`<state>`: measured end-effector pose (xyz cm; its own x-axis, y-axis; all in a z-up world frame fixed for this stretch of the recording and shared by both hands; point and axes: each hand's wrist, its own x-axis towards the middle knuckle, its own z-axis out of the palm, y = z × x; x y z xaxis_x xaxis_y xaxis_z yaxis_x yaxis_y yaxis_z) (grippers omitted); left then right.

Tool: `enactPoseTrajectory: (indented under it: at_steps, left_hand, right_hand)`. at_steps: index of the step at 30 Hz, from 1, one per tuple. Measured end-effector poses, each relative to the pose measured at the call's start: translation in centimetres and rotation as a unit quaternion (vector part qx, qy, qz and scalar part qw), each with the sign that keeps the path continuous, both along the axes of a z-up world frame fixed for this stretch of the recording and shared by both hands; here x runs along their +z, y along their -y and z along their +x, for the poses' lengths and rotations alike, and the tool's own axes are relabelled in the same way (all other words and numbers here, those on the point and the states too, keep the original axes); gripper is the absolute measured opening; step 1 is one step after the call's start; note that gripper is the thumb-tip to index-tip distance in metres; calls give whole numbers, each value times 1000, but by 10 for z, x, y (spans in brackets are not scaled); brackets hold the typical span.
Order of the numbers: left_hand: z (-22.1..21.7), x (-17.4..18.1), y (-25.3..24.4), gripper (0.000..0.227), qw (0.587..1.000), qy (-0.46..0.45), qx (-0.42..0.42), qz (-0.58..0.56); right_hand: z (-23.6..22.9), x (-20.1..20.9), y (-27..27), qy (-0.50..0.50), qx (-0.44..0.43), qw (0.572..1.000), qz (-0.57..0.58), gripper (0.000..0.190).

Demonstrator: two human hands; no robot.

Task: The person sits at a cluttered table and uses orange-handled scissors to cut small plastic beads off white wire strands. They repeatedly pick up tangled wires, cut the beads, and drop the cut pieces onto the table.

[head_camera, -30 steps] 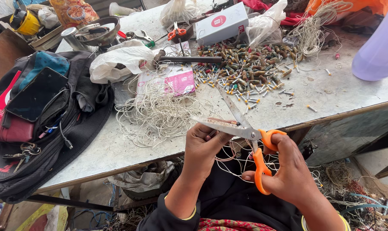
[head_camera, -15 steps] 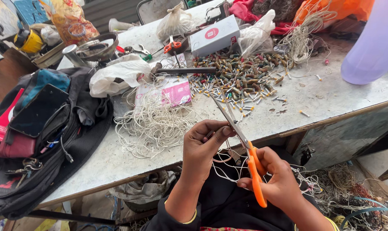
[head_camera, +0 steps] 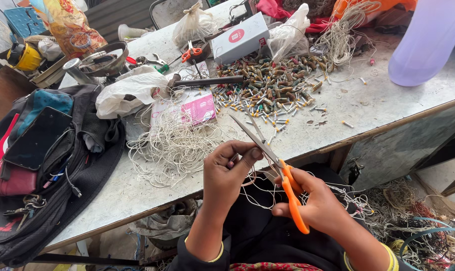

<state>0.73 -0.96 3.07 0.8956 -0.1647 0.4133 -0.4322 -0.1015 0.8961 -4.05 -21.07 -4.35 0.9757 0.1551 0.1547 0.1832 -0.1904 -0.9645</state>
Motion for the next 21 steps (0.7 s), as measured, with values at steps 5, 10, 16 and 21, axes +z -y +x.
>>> enactPoseTrajectory:
  at_steps: [5,10,16,21]
  left_hand:
    - [0,6,3,13,999,1,-22,-31]
    - [-3,-1,11,16,999,-20,-18,-27]
    - [3,-17,5,16,976,-67,-73,-196]
    - [6,-28,1,14,945,-75,-113,-299]
  right_hand:
    - [1,-14,-6,14,-16,997,70,37]
    - [3,-16,-5,15,-18,994,103,31]
    - [3,11,7,216,-69,972,-54,80]
    - [3,28,3,213,-121,953,-177,71]
